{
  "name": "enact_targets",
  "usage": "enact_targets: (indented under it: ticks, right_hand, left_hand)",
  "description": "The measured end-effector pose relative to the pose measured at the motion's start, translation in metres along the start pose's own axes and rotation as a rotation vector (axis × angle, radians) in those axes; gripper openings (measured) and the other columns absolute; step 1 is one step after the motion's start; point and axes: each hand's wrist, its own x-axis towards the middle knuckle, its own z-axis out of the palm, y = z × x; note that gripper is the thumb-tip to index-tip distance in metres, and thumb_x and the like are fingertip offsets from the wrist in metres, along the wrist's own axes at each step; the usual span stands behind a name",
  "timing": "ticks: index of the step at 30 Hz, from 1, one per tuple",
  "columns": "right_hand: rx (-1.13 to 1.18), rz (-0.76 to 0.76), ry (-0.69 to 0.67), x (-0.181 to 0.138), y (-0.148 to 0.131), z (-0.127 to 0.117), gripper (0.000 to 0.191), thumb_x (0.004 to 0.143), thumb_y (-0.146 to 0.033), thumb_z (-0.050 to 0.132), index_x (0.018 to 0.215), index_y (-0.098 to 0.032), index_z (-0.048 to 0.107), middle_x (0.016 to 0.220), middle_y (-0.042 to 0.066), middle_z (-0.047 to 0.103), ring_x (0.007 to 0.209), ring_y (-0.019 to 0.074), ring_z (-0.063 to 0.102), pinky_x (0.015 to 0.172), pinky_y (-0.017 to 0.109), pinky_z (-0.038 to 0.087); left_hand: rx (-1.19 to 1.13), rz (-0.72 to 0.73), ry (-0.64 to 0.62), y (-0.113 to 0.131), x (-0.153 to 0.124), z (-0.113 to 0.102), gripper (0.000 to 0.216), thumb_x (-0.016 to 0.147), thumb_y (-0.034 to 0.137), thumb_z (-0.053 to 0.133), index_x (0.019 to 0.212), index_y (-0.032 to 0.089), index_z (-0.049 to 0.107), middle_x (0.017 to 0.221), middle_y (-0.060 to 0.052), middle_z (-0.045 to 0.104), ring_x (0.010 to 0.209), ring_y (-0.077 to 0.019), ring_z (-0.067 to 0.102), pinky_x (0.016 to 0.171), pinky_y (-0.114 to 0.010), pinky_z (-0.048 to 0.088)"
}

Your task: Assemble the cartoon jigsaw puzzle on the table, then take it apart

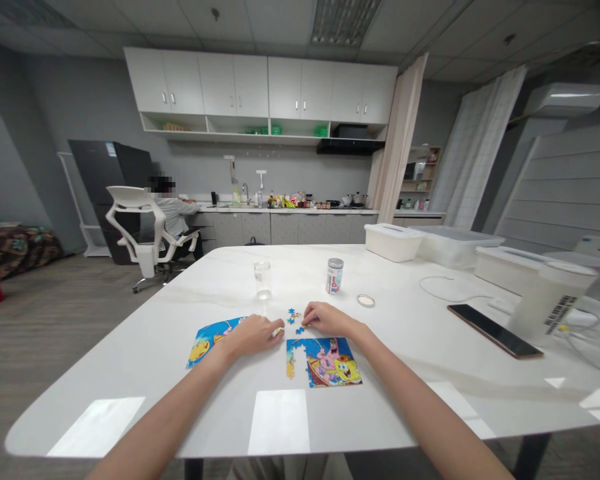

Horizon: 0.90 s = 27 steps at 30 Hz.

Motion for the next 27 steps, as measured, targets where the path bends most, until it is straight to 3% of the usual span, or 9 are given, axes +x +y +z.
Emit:
enact_targets:
  ticks: [5,19,27]
  right_hand:
    - [-0.054,0.034,0.040,-0.0022,-0.0015,-0.0002,0.031,0.082,-0.006,0.056,0.105,-0.017,0.074,0.101,0.010,0.068,0.093,0.0186,0.065,0.088,0.029,0.049]
    - [0.014,0.040,0.022,-0.0023,-0.0086,-0.0030,0.014,0.084,-0.026,0.067,0.092,-0.018,0.075,0.094,0.008,0.065,0.088,0.0195,0.063,0.084,0.031,0.048]
    - [0.009,0.032,0.031,-0.0002,-0.0068,0.0014,0.013,0.081,-0.019,0.068,0.093,-0.017,0.072,0.095,0.008,0.065,0.089,0.0187,0.062,0.084,0.030,0.048]
  left_hand:
    - [-0.020,-0.037,0.022,-0.0003,-0.0006,0.0001,0.032,0.095,0.035,0.039,0.113,0.021,0.062,0.073,-0.008,0.072,0.070,-0.0241,0.070,0.065,-0.030,0.050]
    - [0.005,-0.092,-0.041,-0.0039,-0.0031,-0.0052,0.032,0.095,0.032,0.041,0.111,0.021,0.067,0.081,-0.011,0.074,0.076,-0.0267,0.071,0.069,-0.035,0.052]
    - [-0.028,-0.079,-0.016,-0.0058,-0.0018,0.0008,0.033,0.095,0.039,0.041,0.109,0.023,0.067,0.079,-0.010,0.073,0.077,-0.0269,0.071,0.069,-0.034,0.050]
